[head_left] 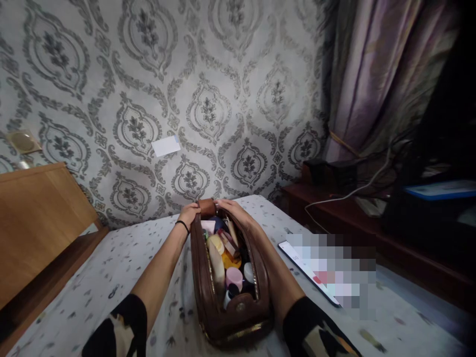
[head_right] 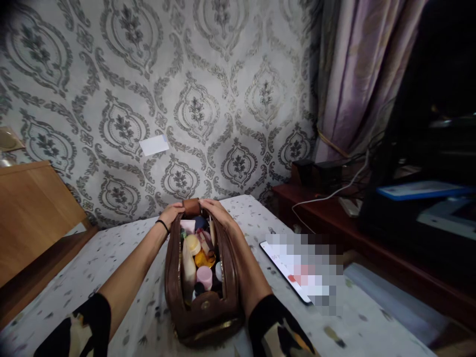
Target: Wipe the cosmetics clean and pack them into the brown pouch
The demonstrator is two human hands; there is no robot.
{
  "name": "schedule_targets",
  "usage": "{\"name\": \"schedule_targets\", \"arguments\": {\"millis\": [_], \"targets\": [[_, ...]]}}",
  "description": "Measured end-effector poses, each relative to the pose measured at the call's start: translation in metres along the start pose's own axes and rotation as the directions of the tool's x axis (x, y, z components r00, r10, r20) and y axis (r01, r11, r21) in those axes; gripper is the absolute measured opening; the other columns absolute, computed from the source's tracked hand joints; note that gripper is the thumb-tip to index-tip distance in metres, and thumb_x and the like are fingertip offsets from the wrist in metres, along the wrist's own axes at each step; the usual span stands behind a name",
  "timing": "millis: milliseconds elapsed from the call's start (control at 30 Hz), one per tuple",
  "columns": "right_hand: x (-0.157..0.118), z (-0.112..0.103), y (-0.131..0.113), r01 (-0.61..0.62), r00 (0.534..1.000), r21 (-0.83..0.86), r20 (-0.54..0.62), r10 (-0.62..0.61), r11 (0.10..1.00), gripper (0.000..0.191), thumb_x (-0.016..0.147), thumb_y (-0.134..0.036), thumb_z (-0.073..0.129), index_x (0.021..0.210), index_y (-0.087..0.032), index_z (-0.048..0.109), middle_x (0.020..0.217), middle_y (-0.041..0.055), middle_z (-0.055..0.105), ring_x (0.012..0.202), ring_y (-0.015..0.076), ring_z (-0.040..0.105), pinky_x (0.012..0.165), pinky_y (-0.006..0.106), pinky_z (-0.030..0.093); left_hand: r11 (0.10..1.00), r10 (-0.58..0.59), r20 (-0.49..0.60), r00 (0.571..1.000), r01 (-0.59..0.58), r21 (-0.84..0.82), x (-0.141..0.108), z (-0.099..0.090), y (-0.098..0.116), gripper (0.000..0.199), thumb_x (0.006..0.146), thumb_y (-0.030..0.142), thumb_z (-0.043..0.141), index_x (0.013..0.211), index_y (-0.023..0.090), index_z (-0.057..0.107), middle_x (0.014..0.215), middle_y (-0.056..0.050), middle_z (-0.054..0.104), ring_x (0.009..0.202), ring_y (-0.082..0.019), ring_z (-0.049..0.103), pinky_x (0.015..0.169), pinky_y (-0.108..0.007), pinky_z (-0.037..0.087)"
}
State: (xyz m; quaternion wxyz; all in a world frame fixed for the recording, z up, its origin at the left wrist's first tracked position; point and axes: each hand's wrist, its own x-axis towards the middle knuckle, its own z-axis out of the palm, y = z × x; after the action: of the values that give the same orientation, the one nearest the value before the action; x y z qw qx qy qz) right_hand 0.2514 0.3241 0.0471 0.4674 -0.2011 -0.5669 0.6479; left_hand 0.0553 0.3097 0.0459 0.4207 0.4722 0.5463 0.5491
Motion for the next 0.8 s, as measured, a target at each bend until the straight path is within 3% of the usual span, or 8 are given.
{"name": "schedule_targets", "arguments": {"millis": [133,333,800], "targets": [[0.001,-0.004,0.003,0.005,1.0,0.012,-0.015,-0.005,1.0,0.037,0.066,-0.04,0.08,0.096,-0.02,0.073,0.087,0.0028,0.075,0.083,0.0208,0.067,0.084,0.034,0.05,0.999,-0.054,-0.002,0.999,0.054,0.011,0.0,-0.001,0.0,0.037,0.092,0.035,0.061,0.123,0.016,0.058,0.125,-0.01,0.06,0.105,-0.023,0.062,0.086,-0.043,0.055],[0.003,-0.008,0.009,0.028,0.998,0.013,-0.053,-0.027,1.0,0.044,0.067,-0.037,0.08,0.105,-0.022,0.067,0.083,-0.0001,0.071,0.076,0.0182,0.065,0.074,0.031,0.05,0.999,-0.017,0.01,1.0,0.017,-0.037,0.0,0.001,-0.001,0.035,0.092,0.035,0.06,0.122,0.016,0.058,0.121,-0.009,0.062,0.102,-0.022,0.063,0.085,-0.042,0.056],[0.013,-0.012,0.016,0.066,0.997,0.006,-0.051,-0.066,0.998,0.046,0.063,-0.036,0.082,0.105,-0.021,0.069,0.088,0.0032,0.072,0.085,0.0208,0.066,0.084,0.034,0.05,1.0,-0.004,-0.097,0.995,0.006,0.022,-0.012,0.002,0.005,0.028,0.093,0.034,0.06,0.112,0.014,0.062,0.107,-0.006,0.066,0.088,-0.017,0.065,0.075,-0.035,0.057]]}}
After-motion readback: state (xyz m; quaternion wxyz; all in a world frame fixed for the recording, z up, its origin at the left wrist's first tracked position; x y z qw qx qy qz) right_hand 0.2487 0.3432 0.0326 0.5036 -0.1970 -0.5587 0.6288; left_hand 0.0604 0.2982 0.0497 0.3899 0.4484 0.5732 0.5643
